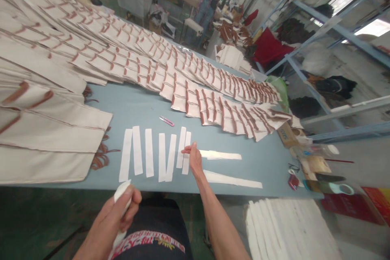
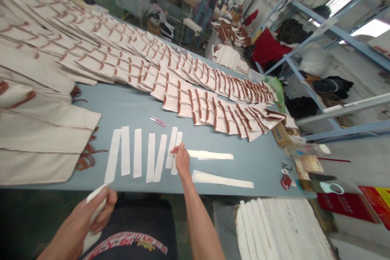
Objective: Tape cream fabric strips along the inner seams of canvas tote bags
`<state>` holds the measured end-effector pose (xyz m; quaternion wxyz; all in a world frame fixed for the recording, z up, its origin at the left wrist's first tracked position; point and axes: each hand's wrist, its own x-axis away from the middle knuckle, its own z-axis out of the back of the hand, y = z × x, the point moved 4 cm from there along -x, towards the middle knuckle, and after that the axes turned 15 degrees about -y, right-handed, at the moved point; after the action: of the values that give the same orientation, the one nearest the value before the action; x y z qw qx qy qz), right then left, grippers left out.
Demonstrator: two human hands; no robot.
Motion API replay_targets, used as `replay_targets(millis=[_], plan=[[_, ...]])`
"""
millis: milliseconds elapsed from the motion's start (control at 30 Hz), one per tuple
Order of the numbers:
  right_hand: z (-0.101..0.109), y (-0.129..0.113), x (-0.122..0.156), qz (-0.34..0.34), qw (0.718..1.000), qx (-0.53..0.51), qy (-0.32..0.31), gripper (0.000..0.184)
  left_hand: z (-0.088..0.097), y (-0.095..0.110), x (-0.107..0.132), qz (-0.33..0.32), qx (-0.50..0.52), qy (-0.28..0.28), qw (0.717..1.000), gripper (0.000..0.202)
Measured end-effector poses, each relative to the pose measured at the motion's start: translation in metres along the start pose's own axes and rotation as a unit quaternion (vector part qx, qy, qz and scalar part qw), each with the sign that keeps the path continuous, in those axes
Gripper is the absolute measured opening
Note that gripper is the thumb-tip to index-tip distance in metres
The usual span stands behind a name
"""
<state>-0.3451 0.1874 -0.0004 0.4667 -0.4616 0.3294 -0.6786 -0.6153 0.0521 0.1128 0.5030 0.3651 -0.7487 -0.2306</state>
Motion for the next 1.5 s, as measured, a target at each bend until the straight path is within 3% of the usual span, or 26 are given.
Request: replay_targets(millis=[133, 200, 300, 367, 467, 533, 700, 967, 1200, 1367, 1500], plan=[[0.007, -0.044, 0.037, 0.081, 0.996, -0.007, -0.027, 0.063, -0.031, 0.036, 0.014, 0.012, 0.226, -0.086, 0.97, 0.041], [0.008, -0.07, 0.068, 0.124, 0.991, -0.006, -0.051, 0.046, -0.043, 0.061, 0.02, -0.005, 0.309, -0.071, 0.948, 0.023], [0.002, -0.104, 0.123, 0.193, 0.977, 0.012, -0.091, 0.023, -0.053, 0.089, 0.024, 0.02, 0.404, -0.012, 0.914, 0.036], [-0.009, -0.125, 0.158, 0.313, 0.94, 0.082, -0.107, 0.031, -0.056, 0.101, 0.024, 0.016, 0.431, 0.005, 0.902, 0.04], [-0.029, -0.147, 0.193, 0.466, 0.865, 0.171, -0.072, 0.047, -0.055, 0.109, 0.024, -0.002, 0.44, 0.004, 0.898, 0.041], [-0.038, -0.157, 0.203, 0.505, 0.84, 0.192, -0.048, 0.046, -0.053, 0.109, 0.026, -0.01, 0.44, 0.001, 0.898, 0.042], [-0.047, -0.181, 0.214, 0.555, 0.798, 0.228, -0.051, 0.012, -0.047, 0.104, 0.034, -0.025, 0.416, 0.002, 0.909, 0.043], [-0.05, -0.181, 0.213, 0.476, 0.86, 0.059, -0.175, 0.015, -0.035, 0.094, 0.04, -0.034, 0.33, 0.013, 0.943, 0.045], [-0.043, -0.183, 0.206, 0.405, 0.896, 0.05, -0.176, 0.022, -0.015, 0.063, 0.036, -0.031, 0.185, -0.032, 0.982, 0.026], [-0.034, -0.184, 0.191, 0.357, 0.918, 0.053, -0.164, 0.019, -0.019, 0.043, 0.04, 0.013, 0.076, -0.121, 0.99, 0.055], [-0.038, -0.176, 0.188, 0.249, 0.949, -0.018, -0.194, 0.025, -0.019, 0.026, 0.043, 0.047, 0.027, -0.131, 0.99, 0.063]])
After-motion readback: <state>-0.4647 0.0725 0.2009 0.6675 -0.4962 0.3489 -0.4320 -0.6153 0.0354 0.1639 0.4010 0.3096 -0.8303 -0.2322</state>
